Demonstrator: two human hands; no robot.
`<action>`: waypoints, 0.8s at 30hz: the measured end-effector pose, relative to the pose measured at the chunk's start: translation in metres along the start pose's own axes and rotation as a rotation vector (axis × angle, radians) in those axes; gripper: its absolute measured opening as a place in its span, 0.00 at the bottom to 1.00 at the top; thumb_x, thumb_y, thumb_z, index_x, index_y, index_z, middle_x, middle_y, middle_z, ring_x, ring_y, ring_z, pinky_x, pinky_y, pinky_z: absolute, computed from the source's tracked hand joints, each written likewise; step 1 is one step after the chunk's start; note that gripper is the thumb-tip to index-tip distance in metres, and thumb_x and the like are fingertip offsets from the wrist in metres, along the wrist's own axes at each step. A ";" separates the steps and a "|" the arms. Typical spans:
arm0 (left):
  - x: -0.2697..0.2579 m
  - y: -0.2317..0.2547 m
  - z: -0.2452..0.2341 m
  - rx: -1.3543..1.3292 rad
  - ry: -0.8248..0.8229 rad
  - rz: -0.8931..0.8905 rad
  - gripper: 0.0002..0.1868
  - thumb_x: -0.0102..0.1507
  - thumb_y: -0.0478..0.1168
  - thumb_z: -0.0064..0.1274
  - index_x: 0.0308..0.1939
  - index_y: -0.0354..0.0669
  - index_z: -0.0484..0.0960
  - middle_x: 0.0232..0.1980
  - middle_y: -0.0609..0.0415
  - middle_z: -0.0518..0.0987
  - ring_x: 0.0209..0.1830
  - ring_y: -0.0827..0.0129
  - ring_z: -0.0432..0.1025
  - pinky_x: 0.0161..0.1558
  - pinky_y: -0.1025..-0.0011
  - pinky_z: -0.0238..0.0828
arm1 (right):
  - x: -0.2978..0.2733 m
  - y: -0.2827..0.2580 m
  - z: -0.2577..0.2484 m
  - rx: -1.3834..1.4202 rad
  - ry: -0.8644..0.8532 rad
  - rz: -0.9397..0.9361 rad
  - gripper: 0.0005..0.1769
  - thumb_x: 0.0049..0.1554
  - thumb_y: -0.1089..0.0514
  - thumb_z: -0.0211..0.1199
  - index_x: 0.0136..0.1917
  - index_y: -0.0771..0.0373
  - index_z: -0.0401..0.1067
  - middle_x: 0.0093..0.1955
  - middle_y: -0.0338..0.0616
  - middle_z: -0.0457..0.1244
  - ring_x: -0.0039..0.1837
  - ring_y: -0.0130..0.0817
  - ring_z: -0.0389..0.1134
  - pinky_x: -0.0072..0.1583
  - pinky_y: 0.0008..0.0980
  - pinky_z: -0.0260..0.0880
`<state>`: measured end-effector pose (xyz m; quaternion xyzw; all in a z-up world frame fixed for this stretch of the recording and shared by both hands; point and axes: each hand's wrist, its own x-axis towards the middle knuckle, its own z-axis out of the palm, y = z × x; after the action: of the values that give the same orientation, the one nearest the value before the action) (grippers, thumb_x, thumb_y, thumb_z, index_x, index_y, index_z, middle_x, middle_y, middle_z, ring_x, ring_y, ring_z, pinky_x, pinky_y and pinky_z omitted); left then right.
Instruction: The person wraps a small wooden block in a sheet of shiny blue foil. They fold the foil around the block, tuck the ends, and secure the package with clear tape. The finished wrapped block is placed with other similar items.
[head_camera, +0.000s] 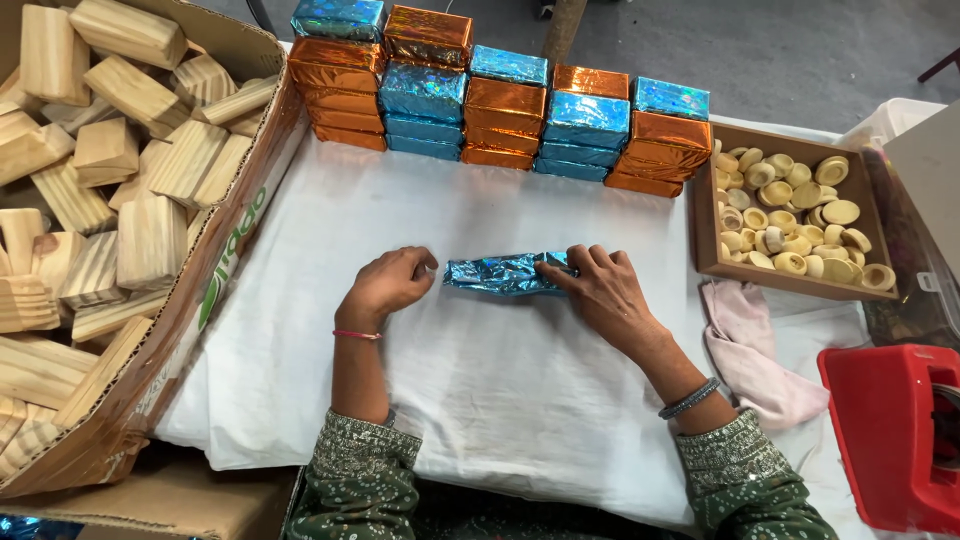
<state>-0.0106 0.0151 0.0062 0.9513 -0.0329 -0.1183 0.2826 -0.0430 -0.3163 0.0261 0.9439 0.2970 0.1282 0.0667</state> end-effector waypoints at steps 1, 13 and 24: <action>-0.006 0.006 -0.007 0.006 -0.062 0.015 0.14 0.62 0.47 0.50 0.49 0.53 0.84 0.42 0.58 0.84 0.45 0.64 0.78 0.50 0.63 0.74 | 0.000 0.000 0.001 0.011 0.003 0.003 0.26 0.63 0.55 0.57 0.72 0.33 0.68 0.50 0.34 0.59 0.49 0.29 0.60 0.50 0.33 0.60; -0.012 0.016 -0.018 -0.010 0.020 0.020 0.05 0.63 0.40 0.56 0.39 0.46 0.85 0.43 0.58 0.84 0.41 0.63 0.78 0.47 0.63 0.73 | 0.000 0.002 0.003 0.025 0.012 0.002 0.26 0.62 0.55 0.58 0.71 0.32 0.68 0.51 0.34 0.60 0.50 0.29 0.60 0.51 0.33 0.61; 0.007 -0.006 -0.005 -0.609 -0.061 0.172 0.12 0.66 0.44 0.52 0.45 0.38 0.81 0.42 0.48 0.88 0.43 0.66 0.84 0.47 0.69 0.82 | 0.000 0.000 -0.001 0.060 0.037 0.005 0.26 0.61 0.56 0.58 0.70 0.34 0.69 0.52 0.35 0.60 0.50 0.30 0.61 0.51 0.34 0.61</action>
<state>-0.0030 0.0216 0.0055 0.8128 -0.0848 -0.1271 0.5622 -0.0434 -0.3168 0.0274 0.9437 0.2994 0.1369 0.0325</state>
